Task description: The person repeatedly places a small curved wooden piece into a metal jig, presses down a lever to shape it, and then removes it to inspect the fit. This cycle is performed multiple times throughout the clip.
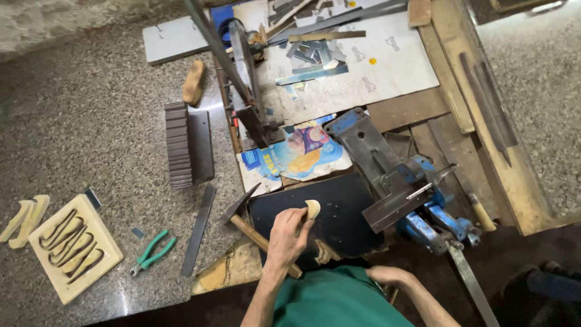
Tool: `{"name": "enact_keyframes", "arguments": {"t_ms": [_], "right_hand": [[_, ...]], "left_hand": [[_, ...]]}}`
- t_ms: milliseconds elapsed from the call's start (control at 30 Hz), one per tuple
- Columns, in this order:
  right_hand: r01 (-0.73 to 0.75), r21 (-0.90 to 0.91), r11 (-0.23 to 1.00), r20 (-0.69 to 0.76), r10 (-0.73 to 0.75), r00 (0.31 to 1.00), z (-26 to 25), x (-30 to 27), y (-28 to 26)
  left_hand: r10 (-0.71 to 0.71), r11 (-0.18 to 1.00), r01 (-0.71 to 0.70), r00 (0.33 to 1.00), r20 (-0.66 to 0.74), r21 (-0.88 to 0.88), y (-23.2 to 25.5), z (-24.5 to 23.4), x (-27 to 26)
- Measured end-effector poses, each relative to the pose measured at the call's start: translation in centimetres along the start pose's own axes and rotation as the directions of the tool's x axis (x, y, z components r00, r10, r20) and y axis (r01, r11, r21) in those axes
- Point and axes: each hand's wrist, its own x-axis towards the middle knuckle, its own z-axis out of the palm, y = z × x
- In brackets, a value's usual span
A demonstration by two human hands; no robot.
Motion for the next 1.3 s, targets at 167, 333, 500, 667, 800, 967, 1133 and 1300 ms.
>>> {"name": "enact_keyframes", "arguments": {"t_ms": [167,333,500,667,800,967,1133,1300], "right_hand": [[0.321,-0.226,0.92,-0.049,-0.34,0.939,1.1,-9.9,-3.7],[0.426,-0.55,0.718,-0.312,-0.65,0.693,-5.2,-17.5,-12.2],[0.355,-0.656,0.666,-0.62,-0.744,0.25,-22.0,-11.7,-27.6],[0.009,-0.795,0.606,-0.602,-0.789,-0.124,-33.4,-4.7,-36.1],[-0.425,-0.808,0.407,-0.38,-0.913,-0.152,-37.4,-2.3,-38.6],[-0.396,-0.855,0.335,-0.363,-0.932,-0.005,-40.0,-1.7,-38.2],[-0.113,-0.815,0.568,-0.578,-0.784,0.228,-40.7,-3.0,-35.6],[0.371,-0.557,0.743,-0.709,-0.658,0.255,-39.3,-8.5,-31.9]], "left_hand": [[-0.005,0.999,0.005,1.0,-0.022,0.044,0.1,0.2,-0.1],[-0.019,0.987,0.029,0.998,-0.064,0.155,-1.4,0.9,-1.2],[0.037,0.957,-0.03,0.999,-0.019,0.288,-3.5,2.8,-1.0],[0.021,0.912,-0.032,0.999,0.03,0.408,-4.2,2.7,-1.5],[-0.065,0.771,0.27,0.934,-0.352,0.576,-4.7,0.8,-2.7],[-0.528,0.674,0.683,0.712,-0.462,0.281,-7.7,2.0,-5.0],[-0.519,0.712,0.672,0.698,-0.493,0.202,-10.2,1.7,-6.0],[-0.337,0.684,0.59,0.777,-0.532,0.429,-11.7,-2.8,-6.2]]}}
